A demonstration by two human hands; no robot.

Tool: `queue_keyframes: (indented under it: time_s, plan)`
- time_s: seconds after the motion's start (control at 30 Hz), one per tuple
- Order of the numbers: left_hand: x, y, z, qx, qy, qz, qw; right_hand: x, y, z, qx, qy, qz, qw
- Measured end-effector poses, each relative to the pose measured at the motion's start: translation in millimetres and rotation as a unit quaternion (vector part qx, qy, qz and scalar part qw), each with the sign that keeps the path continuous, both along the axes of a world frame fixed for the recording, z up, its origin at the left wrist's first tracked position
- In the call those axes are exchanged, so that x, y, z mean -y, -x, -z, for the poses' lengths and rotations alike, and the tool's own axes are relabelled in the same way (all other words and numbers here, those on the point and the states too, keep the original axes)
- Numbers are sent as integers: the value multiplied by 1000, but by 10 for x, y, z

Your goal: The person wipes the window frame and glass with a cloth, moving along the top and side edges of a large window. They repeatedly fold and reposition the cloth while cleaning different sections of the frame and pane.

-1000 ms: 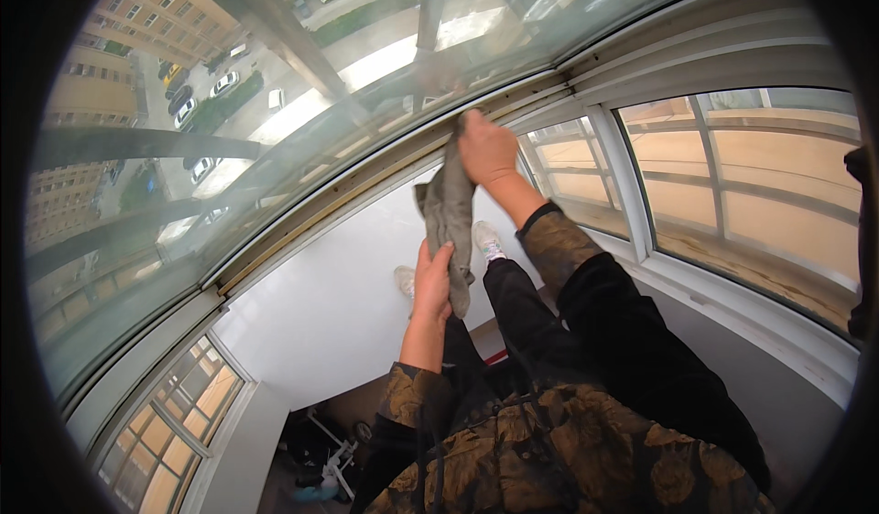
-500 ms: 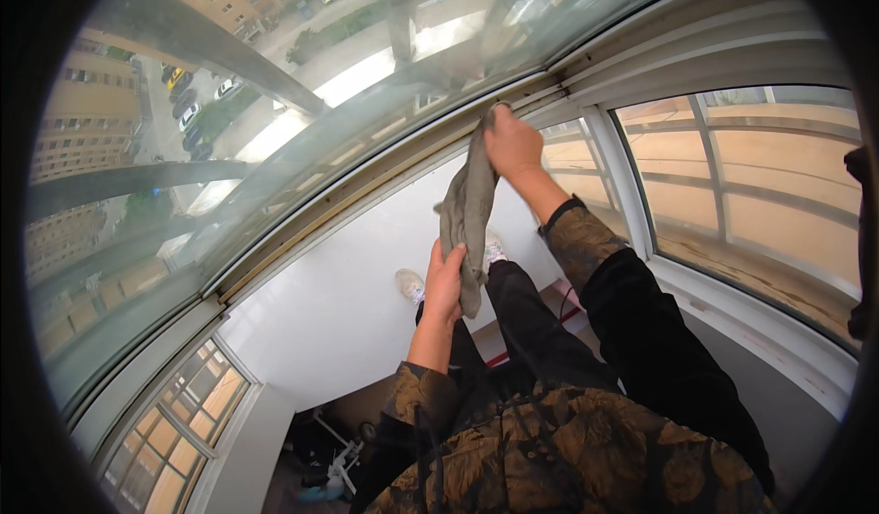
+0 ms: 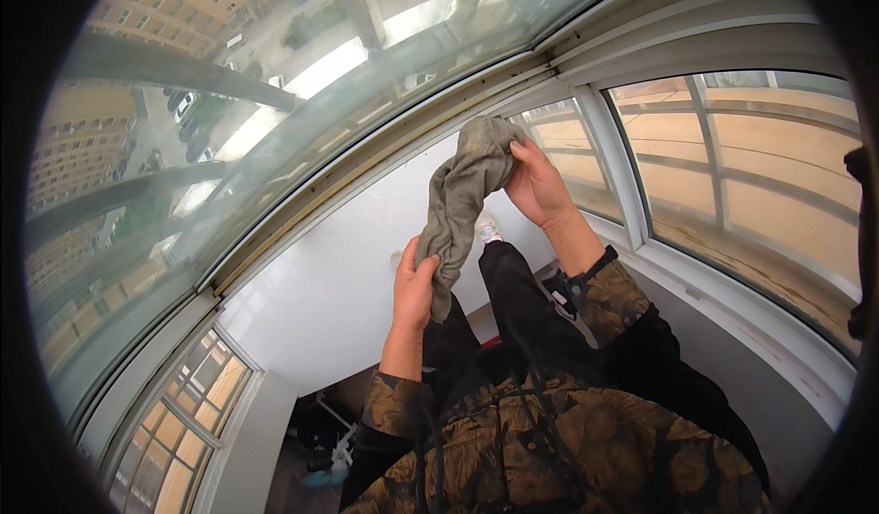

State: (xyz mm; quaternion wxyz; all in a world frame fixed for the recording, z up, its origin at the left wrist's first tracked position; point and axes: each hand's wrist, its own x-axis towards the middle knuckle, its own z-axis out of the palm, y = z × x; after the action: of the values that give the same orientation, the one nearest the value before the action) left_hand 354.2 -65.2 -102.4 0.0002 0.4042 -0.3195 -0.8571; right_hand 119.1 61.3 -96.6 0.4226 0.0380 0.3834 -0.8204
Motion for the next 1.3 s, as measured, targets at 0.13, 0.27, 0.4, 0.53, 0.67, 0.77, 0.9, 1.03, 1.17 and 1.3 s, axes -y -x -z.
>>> queue_keyframes:
  time_s: [0.13, 0.27, 0.4, 0.53, 0.67, 0.77, 0.9, 1.03, 1.17, 1.3]
  plan:
    - [47, -89, 90, 14, 47, -31, 998, -18, -32, -63, 54, -28, -2, 998]
    - [107, -102, 82, 23, 25, -56, 998, -78, -27, -24, -8, -118, -39, 992]
    - [130, 2, 46, 5, -114, -89, 989, -104, 73, 29, -89, -225, -82, 967]
    - [48, 320, 65, 59, -258, -80, 961, 25, 390, 152, -219, -378, -18, 899]
    - [-45, 802, 92, 8, -275, -93, 957, 248, 795, 373, -484, -539, 35, 689]
    - [-39, 998, 19, -43, -262, -79, 961, 344, 876, 490, -538, -516, -4, 667]
    - [30, 1053, -53, 6, -324, -54, 945, 387, 855, 484, -612, -533, -45, 583]
    - [19, 1035, 15, 14, -352, -63, 934, 472, 812, 429, -662, -561, -32, 495]
    - [-128, 1038, 103, -6, -384, -43, 922, 563, 718, 451, -593, -570, -43, 567]
    - [-358, 1107, 96, 18, -399, -23, 917, 542, 770, 455, -609, -574, -50, 545]
